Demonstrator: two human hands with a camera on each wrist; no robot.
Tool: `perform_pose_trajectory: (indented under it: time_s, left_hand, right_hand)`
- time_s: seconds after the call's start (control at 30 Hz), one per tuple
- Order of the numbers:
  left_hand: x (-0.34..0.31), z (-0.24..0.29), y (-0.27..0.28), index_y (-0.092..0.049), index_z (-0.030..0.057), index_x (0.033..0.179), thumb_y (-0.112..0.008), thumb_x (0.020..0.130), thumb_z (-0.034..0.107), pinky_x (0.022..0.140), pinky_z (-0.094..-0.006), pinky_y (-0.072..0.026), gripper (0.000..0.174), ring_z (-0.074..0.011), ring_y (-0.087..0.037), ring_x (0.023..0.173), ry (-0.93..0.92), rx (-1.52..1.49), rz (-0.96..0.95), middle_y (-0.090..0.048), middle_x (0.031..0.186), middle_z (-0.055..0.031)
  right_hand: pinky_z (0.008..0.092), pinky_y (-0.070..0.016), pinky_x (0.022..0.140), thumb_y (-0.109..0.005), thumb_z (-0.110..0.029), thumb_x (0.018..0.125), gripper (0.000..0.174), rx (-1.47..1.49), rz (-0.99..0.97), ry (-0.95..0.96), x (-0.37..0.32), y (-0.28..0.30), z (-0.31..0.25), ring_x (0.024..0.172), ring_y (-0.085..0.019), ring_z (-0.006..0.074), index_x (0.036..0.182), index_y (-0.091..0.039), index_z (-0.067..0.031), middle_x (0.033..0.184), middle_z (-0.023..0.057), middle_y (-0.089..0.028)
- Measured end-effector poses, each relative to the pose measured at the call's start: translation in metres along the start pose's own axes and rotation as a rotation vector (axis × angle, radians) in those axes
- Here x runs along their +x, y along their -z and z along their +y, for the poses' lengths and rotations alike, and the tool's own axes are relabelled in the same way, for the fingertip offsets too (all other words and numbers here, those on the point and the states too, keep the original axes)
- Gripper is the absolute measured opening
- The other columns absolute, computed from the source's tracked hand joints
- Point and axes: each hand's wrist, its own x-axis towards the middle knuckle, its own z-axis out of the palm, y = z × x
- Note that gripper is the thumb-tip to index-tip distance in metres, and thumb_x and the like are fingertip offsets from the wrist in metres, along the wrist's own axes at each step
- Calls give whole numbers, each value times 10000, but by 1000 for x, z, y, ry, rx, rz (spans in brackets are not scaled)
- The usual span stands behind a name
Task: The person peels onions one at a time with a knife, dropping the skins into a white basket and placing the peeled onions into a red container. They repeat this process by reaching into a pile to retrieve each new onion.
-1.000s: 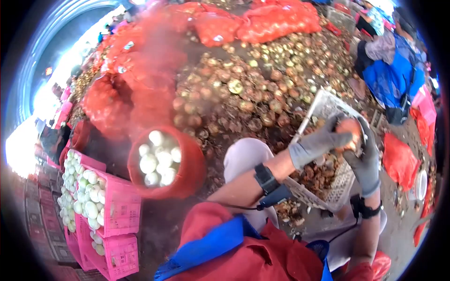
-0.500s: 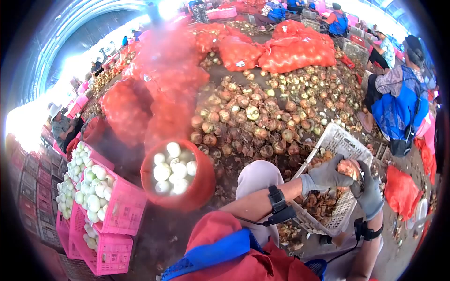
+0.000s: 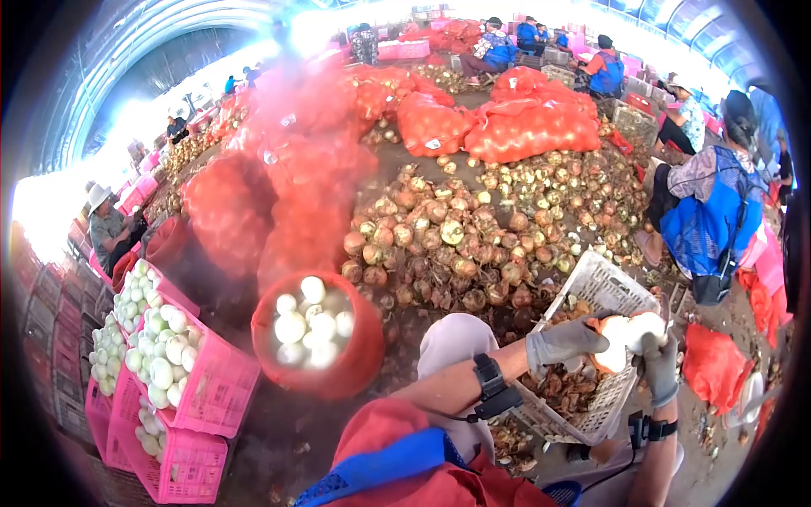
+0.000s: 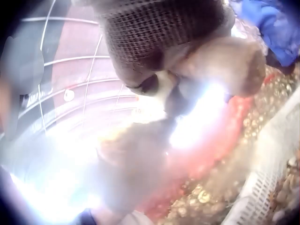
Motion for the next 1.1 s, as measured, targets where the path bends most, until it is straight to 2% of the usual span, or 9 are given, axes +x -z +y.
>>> perform_pose_trajectory:
  time_s: [0.1, 0.17, 0.27, 0.33, 0.53, 0.63, 0.77, 0.83, 1.1]
  left_hand:
    - [1, 6, 9, -574, -11, 1308, -588, 900, 59, 688, -275, -539, 414, -109, -639, 835, 185, -205, 1, -692, 993, -19]
    - [9, -1, 23, -638, -25, 1169, -583, 911, 27, 770, -330, -551, 270, -182, -675, 856, -440, 608, 111, -724, 997, -46]
    - [2, 20, 10, -678, -6, 1114, -624, 922, 27, 925, -348, -534, 202, -221, -700, 956, -400, 416, 212, -740, 1080, -89]
    - [8, 26, 9, -670, 23, 1163, -639, 929, 23, 990, -334, -509, 236, -201, -681, 1056, -247, -533, -10, -725, 1112, -76]
    - [28, -27, 23, -407, 52, 1525, -703, 976, 125, 1058, -309, -462, 628, -134, -543, 1217, -335, -121, 131, -565, 1361, -33]
    - [-5, 19, -8, -381, 75, 1553, -683, 968, 78, 1070, -312, -459, 659, -152, -538, 1226, -72, 455, 203, -551, 1382, -46]
    - [26, -43, 22, -334, 49, 1554, -715, 957, 194, 930, -329, -554, 723, -211, -632, 1125, -354, -234, -122, -609, 1307, -98]
    - [27, -42, 26, -317, 52, 1555, -721, 961, 262, 815, -316, -616, 749, -225, -690, 1062, -245, 292, 263, -652, 1262, -134]
    - [35, -37, 25, -572, -13, 1326, -550, 1032, 435, 885, -348, -557, 536, -200, -686, 1029, -161, 268, 338, -690, 1179, -113]
  right_hand:
    - [234, -359, 341, -552, -387, 1027, 350, 395, 18, -77, 0, 4, 1, 401, -482, 95, 1066, -641, -51, 625, 3, -578]
    - [231, -314, 319, -485, -478, 1035, 451, 630, 35, -137, 10, 7, -6, 358, -404, 96, 968, -646, -62, 576, -20, -529]
    - [226, -333, 330, -576, -373, 1013, 341, 338, 107, -48, 14, 31, -5, 409, -472, 92, 1014, -648, -40, 596, 5, -562]
    - [222, -403, 391, -659, -224, 977, 271, -100, 121, -39, 18, 21, 6, 501, -545, 82, 1151, -628, -18, 765, 41, -667]
    - [214, -451, 503, -575, -291, 1042, 494, 124, -89, -103, -19, -45, -63, 638, -606, 64, 1467, -503, -49, 1141, 69, -707]
    - [238, -473, 572, -608, -284, 1021, 476, 73, -50, -82, -10, -62, -54, 700, -607, 74, 1430, -532, -52, 1113, 53, -706]
    - [268, -537, 779, -713, -158, 940, 502, -53, 76, 23, 0, -56, -23, 926, -641, 108, 1367, -550, 51, 1083, 50, -693]
    - [306, -553, 800, -728, -193, 925, 524, -43, 169, 91, -9, -66, -51, 922, -678, 147, 1346, -555, 66, 1057, 133, -724]
    - [324, -534, 855, -762, -147, 904, 485, 59, 43, 220, -11, -72, -45, 979, -634, 136, 1293, -568, 68, 1100, 142, -716]
